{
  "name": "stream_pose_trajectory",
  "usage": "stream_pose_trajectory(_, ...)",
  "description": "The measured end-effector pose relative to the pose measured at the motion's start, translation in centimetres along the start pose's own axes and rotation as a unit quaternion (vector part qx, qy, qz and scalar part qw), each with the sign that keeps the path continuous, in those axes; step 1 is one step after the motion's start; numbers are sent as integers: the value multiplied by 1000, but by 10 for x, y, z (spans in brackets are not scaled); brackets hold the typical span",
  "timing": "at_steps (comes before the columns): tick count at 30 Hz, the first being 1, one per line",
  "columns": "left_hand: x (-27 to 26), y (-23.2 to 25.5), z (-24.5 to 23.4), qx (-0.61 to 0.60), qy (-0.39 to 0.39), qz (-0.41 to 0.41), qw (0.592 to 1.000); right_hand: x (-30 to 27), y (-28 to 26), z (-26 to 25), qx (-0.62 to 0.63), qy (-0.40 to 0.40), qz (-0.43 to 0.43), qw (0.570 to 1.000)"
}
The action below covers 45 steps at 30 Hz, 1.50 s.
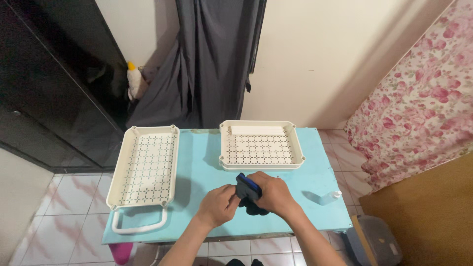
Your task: The person wipes white plastic tray components with a dark cloth and assembles them into two trays on a light blue table. The person handles straight and curved white plastic pieces, places them into the tray frames, and wipes the assembled trays.
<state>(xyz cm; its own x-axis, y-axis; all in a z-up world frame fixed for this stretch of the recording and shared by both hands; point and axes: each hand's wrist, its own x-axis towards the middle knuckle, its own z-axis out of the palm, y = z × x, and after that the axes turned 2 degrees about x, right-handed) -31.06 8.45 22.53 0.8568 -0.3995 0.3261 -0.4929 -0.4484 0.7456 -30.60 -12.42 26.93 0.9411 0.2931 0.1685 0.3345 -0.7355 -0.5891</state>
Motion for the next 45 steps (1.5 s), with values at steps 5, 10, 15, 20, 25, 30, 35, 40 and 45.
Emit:
stream_pose_trajectory(5,-2,-8,10,-127,-5,-57,990,0,24,8,114,1,85,990)
stream_pose_trajectory(10,-7,-29,35,-226,5,-172,959,-7,57,35,298,32,113,947)
stream_pose_trajectory(15,-13,-37,50,-352,4,-258,900,-20,87,61,580,36,194,790)
stream_pose_trajectory(20,-9,-34,54,-399,58,-312,860,-26,96,75,704,118,280,642)
stream_pose_trajectory(25,-2,-26,63,-194,82,-217,953,-31,67,72,673,110,305,665)
stream_pose_trajectory(30,-8,-6,72,-105,25,-38,993,-16,46,64,529,82,253,806)
stream_pose_trajectory(35,1,4,35,-22,11,-90,996,-2,62,38,407,5,228,884)
stream_pose_trajectory(40,21,9,14,80,57,52,994,1,54,22,231,-78,196,950)
stream_pose_trajectory(45,28,-2,30,-20,-53,-110,992,0,23,16,136,-62,161,976)
